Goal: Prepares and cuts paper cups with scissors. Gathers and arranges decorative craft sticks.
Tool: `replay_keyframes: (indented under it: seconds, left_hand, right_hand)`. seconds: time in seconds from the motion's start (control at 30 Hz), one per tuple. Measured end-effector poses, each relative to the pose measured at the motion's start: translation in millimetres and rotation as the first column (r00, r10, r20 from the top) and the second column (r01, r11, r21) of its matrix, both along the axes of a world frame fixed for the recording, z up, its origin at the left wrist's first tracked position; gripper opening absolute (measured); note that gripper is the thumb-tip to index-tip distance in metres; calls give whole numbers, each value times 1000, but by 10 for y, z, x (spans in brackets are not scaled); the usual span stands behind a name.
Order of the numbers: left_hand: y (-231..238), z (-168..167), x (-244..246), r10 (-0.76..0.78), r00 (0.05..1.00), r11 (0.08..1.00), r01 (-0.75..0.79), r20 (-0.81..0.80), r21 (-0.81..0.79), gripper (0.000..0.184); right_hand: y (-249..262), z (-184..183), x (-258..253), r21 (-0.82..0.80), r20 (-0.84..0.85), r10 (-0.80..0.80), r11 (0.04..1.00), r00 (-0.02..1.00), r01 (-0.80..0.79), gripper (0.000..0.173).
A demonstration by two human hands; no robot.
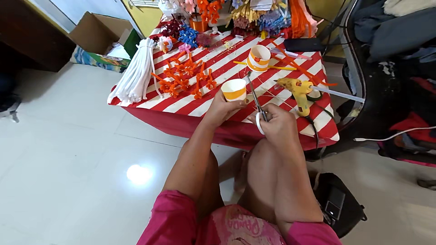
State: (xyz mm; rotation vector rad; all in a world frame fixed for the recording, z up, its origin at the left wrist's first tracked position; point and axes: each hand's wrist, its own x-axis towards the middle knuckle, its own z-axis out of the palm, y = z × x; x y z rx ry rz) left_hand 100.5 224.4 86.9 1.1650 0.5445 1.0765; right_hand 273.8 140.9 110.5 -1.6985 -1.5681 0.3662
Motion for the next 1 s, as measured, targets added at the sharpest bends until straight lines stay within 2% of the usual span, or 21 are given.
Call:
replay_keyframes:
  seconds: [0.13,0.3,0.47,0.57,0.63,0.67,0.7,0.73,0.8,0.83,0.9,1.0]
  left_hand:
    - [33,4,-33,-110,973,984,135,201,-118,36]
    - [68,-26,-50,-161,941,970,207,299,-130,27]
    - [79,-53,-60,-179,922,961,238,344,-138,35]
    - [69,-45,-47,-135,942,972,186,308,-142,41]
    - [57,-45,-17,-11,986,998,20,166,-51,45]
    - [56,-53,10,125,992,990,-126,29,67,55]
    - [66,-62,49,303,948,933,-274,-97,233,65]
    - [90,-75,98,484,859,827,-388,-166,407,71]
    - [117,-116,191,730,666,598,-515,-152,614,74]
    - [128,-153,226,790,602,515,-551,-114,656,73]
    - [143,-216,273,836,548,427,-601,-40,676,70]
    - [112,-249,291,831,555,416,-603,-17,680,68]
  right_hand:
    - [13,0,11,-22,-34,-3,1000,999,3,27]
    - [14,1,25,-27,-68,9,1000,998,-10,25]
    - [14,-1,39,-33,-89,11,999,996,-14,25]
    - [8,3,45,-27,-86,14,1000,996,-16,26]
    - [6,-12,45,24,-74,20,1000,997,-19,29]
    - [4,-19,47,49,-58,25,999,998,-22,31]
    - [1,-14,46,60,-37,30,998,999,-28,33]
    - [-2,-3,45,51,-16,41,998,999,-40,36]
    - [2,5,41,12,23,74,997,997,-74,41]
    - [11,0,31,-6,36,89,996,995,-88,41]
    - [24,-14,-14,-23,43,98,995,994,-97,42]
    - [31,-50,-119,3,32,84,996,996,-84,42]
